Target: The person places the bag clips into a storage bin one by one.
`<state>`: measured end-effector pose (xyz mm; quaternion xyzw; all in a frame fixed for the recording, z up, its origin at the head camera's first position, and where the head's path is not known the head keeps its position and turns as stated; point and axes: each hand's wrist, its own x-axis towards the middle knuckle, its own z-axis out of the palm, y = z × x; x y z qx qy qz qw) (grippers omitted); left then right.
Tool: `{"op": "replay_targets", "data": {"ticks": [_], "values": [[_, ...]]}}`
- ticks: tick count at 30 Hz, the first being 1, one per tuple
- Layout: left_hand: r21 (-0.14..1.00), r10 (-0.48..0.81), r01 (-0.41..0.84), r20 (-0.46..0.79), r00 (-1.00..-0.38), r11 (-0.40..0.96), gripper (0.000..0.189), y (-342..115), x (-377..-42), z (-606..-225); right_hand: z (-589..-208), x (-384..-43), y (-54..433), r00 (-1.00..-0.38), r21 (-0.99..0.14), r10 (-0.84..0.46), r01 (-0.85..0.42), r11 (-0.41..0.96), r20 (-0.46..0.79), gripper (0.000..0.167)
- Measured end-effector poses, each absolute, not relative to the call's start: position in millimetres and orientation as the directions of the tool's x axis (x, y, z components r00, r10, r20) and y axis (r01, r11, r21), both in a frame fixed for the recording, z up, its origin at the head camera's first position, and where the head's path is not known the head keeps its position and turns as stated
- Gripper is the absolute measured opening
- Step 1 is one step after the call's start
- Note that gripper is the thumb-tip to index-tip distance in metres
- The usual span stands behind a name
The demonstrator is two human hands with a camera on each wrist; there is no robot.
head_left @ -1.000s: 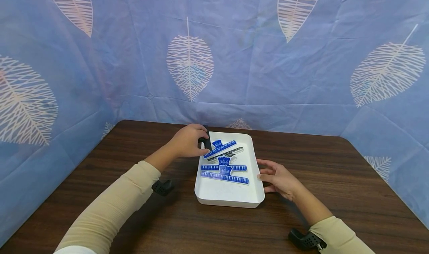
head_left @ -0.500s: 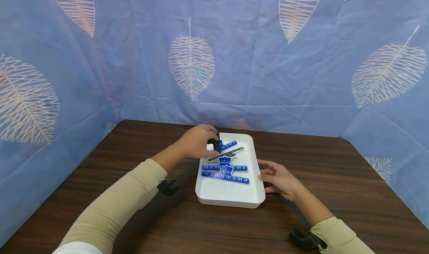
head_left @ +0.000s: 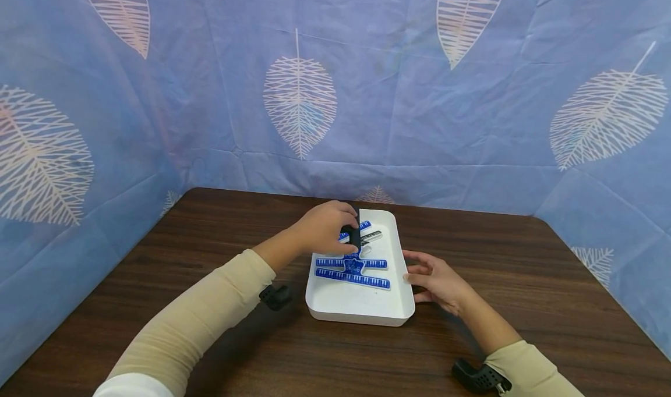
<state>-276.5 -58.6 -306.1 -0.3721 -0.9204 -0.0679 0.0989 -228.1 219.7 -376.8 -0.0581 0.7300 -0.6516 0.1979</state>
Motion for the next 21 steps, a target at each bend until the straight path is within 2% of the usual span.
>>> {"op": "replay_targets", "data": {"ticks": [21], "values": [[0.025, 0.777, 0.783, 0.110, -0.620, 0.621, 0.045, -23.5, -278.1, -314.2, -377.9, -227.7, 220.3, -0.917, -0.976, -0.344, 0.159, 0.151, -0.203, 0.067]]}}
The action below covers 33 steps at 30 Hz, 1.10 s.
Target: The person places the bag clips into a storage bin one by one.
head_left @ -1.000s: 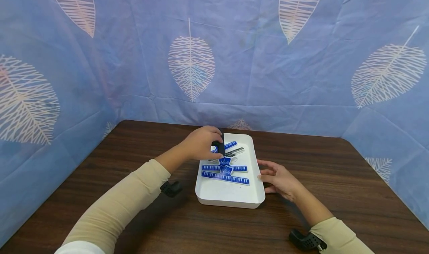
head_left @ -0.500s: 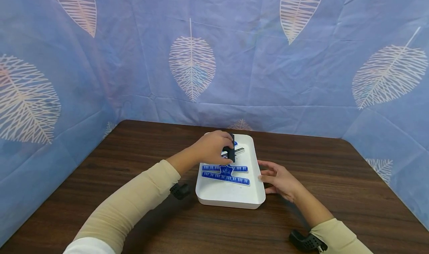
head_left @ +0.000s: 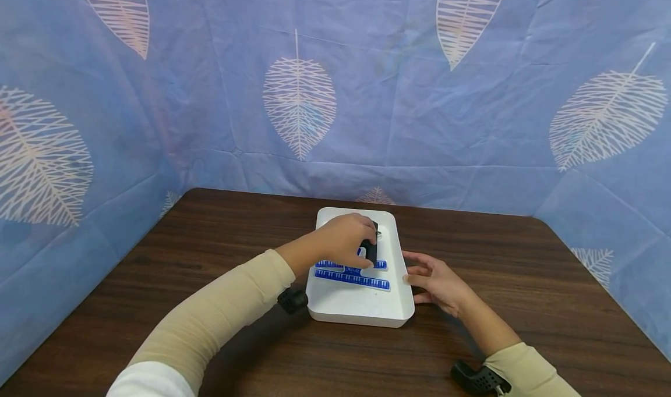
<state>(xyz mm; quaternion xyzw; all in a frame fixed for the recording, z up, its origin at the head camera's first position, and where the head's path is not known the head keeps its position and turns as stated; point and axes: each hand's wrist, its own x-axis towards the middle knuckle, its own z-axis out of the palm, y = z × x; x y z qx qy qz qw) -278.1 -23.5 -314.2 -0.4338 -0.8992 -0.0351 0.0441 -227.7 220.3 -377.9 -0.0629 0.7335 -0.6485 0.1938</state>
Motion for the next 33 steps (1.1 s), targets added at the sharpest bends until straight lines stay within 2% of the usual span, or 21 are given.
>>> {"op": "replay_targets", "data": {"ticks": [5, 16, 26, 33], "values": [[0.021, 0.797, 0.800, 0.074, -0.599, 0.599, 0.044, -15.7, -281.2, -315.2, -377.2, -227.5, 220.4, -0.918, -0.975, -0.339, 0.165, 0.150, -0.208, 0.067], [0.068, 0.813, 0.811, -0.099, -0.574, 0.581, 0.041, 2.5, -276.1, -317.5, -376.2, -226.4, 222.2, -0.913, -0.976, -0.355, 0.160, 0.145, -0.202, 0.068], [0.084, 0.848, 0.845, -0.114, -0.518, 0.528, 0.036, 6.9, -277.7, -326.2, -378.0, -228.5, 223.8, -0.906, -0.977, -0.372, 0.162, 0.141, -0.204, 0.070], [0.091, 0.832, 0.831, -0.148, -0.534, 0.549, 0.023, 8.2, -275.8, -324.7, -378.9, -228.6, 223.1, -0.908, -0.976, -0.365, 0.164, 0.141, -0.205, 0.070]]}}
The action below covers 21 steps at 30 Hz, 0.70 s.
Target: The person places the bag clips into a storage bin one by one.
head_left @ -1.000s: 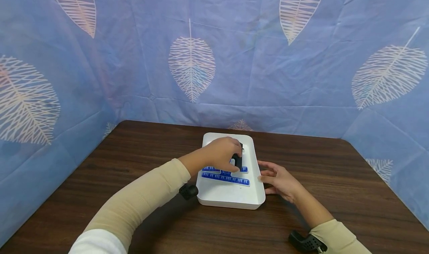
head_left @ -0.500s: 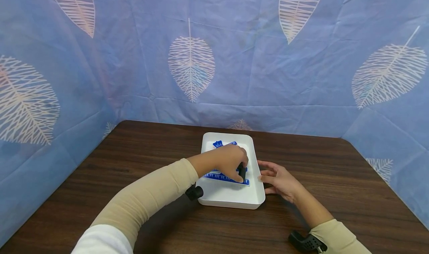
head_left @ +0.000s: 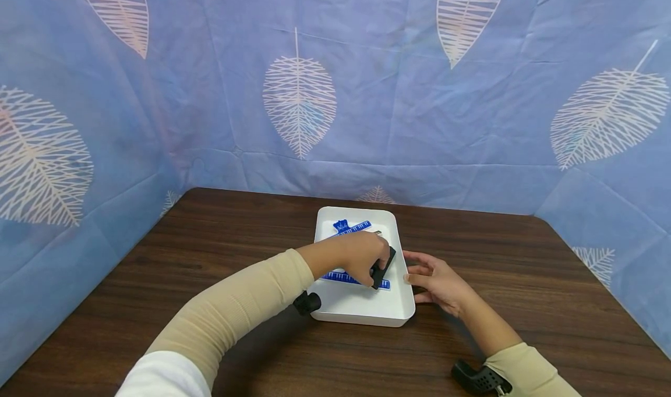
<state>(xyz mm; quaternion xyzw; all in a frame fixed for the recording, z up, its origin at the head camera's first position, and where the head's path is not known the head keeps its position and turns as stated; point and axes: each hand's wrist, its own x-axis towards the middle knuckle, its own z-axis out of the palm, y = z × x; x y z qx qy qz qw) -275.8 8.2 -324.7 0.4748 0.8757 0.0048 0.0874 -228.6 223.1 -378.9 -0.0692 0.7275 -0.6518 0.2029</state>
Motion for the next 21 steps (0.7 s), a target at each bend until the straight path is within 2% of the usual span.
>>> {"op": "replay_targets", "data": {"ticks": [7, 21], "values": [[0.093, 0.837, 0.833, -0.124, -0.534, 0.545, 0.019, 8.0, -277.2, -323.0, -379.8, -228.7, 223.4, -0.908, -0.977, -0.368, 0.156, 0.144, -0.199, 0.069], [0.018, 0.833, 0.837, -0.116, -0.541, 0.546, 0.035, 6.0, -274.9, -310.2, -379.0, -228.8, 222.9, -0.907, -0.977, -0.373, 0.143, 0.160, -0.194, 0.067]]}}
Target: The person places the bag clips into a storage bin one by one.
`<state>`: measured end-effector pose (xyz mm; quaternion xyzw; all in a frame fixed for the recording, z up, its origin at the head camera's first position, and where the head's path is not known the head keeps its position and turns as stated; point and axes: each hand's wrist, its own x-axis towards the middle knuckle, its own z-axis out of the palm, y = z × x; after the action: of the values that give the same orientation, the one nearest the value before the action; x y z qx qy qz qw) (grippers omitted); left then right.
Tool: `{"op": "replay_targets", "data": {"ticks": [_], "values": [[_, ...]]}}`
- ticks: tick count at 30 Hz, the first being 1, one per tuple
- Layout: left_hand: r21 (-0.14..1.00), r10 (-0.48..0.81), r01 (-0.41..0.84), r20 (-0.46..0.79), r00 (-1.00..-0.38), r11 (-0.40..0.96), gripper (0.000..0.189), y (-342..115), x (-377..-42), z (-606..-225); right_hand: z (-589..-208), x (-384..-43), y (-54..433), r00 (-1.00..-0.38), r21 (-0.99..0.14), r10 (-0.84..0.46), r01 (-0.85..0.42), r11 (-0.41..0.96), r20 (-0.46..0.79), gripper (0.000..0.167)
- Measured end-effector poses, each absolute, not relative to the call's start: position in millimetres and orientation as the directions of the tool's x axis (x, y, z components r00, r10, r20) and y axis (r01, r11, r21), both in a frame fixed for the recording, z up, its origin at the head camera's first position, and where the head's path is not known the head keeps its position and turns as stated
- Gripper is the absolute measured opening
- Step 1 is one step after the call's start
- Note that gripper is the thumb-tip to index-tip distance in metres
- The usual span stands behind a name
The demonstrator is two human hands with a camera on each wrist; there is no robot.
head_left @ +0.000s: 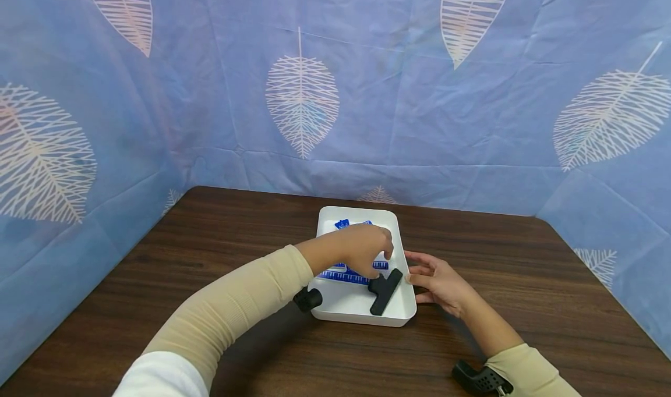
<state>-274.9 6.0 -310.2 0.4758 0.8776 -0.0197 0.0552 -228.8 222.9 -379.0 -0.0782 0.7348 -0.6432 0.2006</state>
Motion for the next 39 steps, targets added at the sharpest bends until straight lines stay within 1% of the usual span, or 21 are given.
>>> {"op": "replay_targets", "data": {"ticks": [7, 17, 22, 25, 30, 35, 39], "values": [[0.011, 0.828, 0.831, -0.097, -0.552, 0.556, 0.038, 5.3, -273.3, -306.1, -378.8, -229.2, 222.7, -0.912, -0.976, -0.361, 0.147, 0.161, -0.197, 0.066], [0.002, 0.828, 0.829, -0.052, -0.558, 0.559, 0.035, 4.1, -264.5, -306.5, -378.3, -229.3, 222.5, -0.915, -0.973, -0.347, 0.156, 0.172, -0.208, 0.065], [-0.031, 0.836, 0.836, 0.013, -0.548, 0.548, 0.034, 0.8, -259.8, -305.9, -378.6, -229.4, 222.5, -0.918, -0.973, -0.339, 0.150, 0.176, -0.203, 0.064], [-0.031, 0.833, 0.834, 0.068, -0.549, 0.552, 0.033, -4.8, -257.8, -305.7, -378.7, -229.2, 222.0, -0.919, -0.973, -0.336, 0.152, 0.174, -0.204, 0.063], [0.018, 0.793, 0.805, 0.161, -0.587, 0.593, 0.031, -19.2, -253.5, -313.0, -380.4, -227.0, 221.0, -0.921, -0.971, -0.325, 0.162, 0.177, -0.213, 0.062], [0.099, 0.713, 0.751, 0.257, -0.653, 0.652, 0.030, -35.4, -248.2, -320.8, -380.8, -225.2, 219.6, -0.929, -0.970, -0.312, 0.140, 0.198, -0.198, 0.062], [0.140, 0.648, 0.712, 0.321, -0.690, 0.689, 0.028, -46.1, -243.5, -321.2, -379.6, -224.4, 219.1, -0.935, -0.966, -0.296, 0.128, 0.225, -0.193, 0.062]]}}
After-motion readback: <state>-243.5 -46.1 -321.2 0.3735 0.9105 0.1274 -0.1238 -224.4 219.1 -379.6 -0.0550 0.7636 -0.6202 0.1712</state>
